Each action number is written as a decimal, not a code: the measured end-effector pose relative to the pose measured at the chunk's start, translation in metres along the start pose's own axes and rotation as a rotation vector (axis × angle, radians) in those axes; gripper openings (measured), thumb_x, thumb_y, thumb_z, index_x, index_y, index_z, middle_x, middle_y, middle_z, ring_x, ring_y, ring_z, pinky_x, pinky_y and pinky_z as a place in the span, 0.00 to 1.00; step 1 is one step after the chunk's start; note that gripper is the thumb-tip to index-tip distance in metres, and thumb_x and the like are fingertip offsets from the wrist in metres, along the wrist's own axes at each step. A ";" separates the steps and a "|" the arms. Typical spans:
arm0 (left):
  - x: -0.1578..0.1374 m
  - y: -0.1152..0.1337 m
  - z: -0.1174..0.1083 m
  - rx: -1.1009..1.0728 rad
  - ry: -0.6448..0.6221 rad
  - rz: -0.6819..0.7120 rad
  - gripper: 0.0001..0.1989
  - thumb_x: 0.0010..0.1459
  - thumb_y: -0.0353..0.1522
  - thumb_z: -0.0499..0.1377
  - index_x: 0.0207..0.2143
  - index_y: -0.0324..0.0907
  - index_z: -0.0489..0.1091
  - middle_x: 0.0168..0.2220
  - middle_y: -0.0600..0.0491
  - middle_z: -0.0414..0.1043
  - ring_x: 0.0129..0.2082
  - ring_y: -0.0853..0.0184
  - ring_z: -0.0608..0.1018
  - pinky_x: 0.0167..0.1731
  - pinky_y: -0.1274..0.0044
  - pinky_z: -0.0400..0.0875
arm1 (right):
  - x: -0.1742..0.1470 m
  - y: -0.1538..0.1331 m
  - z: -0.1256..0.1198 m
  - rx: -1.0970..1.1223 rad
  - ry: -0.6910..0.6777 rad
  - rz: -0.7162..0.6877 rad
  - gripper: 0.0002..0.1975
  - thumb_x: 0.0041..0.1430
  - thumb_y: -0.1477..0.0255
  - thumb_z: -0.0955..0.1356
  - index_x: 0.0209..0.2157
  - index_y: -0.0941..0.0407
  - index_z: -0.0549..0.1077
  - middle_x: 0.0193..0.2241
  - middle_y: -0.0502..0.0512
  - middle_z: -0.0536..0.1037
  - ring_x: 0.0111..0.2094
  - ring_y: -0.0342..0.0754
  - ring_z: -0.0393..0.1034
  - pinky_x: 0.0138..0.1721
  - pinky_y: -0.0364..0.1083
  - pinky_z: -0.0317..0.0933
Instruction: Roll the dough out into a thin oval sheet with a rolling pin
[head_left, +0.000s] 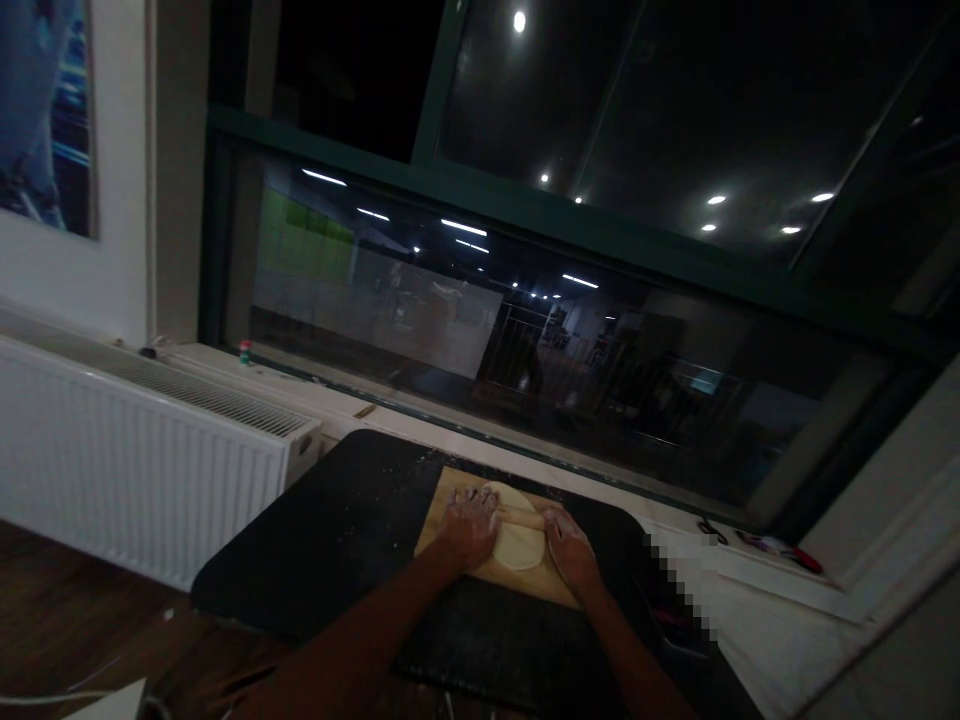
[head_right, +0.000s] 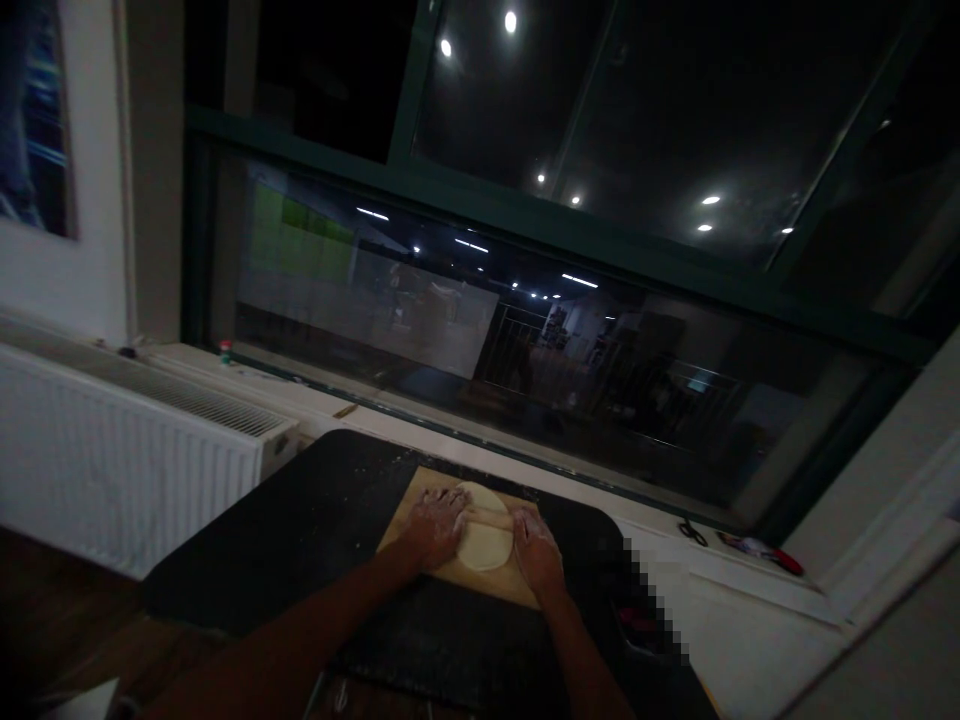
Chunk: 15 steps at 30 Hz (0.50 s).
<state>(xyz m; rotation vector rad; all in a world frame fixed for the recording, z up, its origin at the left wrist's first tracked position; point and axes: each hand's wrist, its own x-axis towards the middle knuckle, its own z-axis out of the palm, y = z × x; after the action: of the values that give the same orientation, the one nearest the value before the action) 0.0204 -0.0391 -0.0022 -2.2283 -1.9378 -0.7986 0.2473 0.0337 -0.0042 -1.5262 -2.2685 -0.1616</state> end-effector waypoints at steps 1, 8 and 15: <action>-0.008 0.001 -0.005 -0.010 0.004 0.013 0.23 0.73 0.35 0.50 0.66 0.45 0.70 0.66 0.41 0.72 0.62 0.46 0.74 0.65 0.50 0.64 | -0.010 -0.002 -0.003 0.014 -0.007 0.002 0.31 0.73 0.64 0.50 0.57 0.51 0.79 0.59 0.56 0.81 0.64 0.52 0.72 0.67 0.47 0.64; -0.070 -0.002 -0.026 -0.086 0.026 0.100 0.16 0.73 0.38 0.52 0.55 0.48 0.75 0.53 0.50 0.82 0.56 0.57 0.78 0.72 0.60 0.54 | -0.086 -0.026 -0.014 0.226 0.131 0.058 0.23 0.70 0.55 0.55 0.42 0.45 0.79 0.45 0.58 0.85 0.51 0.59 0.80 0.58 0.55 0.73; -0.073 -0.007 -0.021 0.006 -0.002 0.164 0.25 0.75 0.39 0.48 0.71 0.46 0.62 0.71 0.47 0.66 0.70 0.55 0.67 0.73 0.58 0.51 | -0.090 -0.029 -0.012 0.073 0.054 -0.107 0.26 0.72 0.64 0.54 0.59 0.51 0.76 0.63 0.60 0.77 0.68 0.56 0.67 0.71 0.55 0.62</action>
<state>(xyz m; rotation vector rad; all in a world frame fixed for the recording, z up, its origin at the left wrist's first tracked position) 0.0021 -0.1112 -0.0179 -2.3470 -1.7277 -0.7672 0.2533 -0.0591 -0.0250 -1.3493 -2.2881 -0.1473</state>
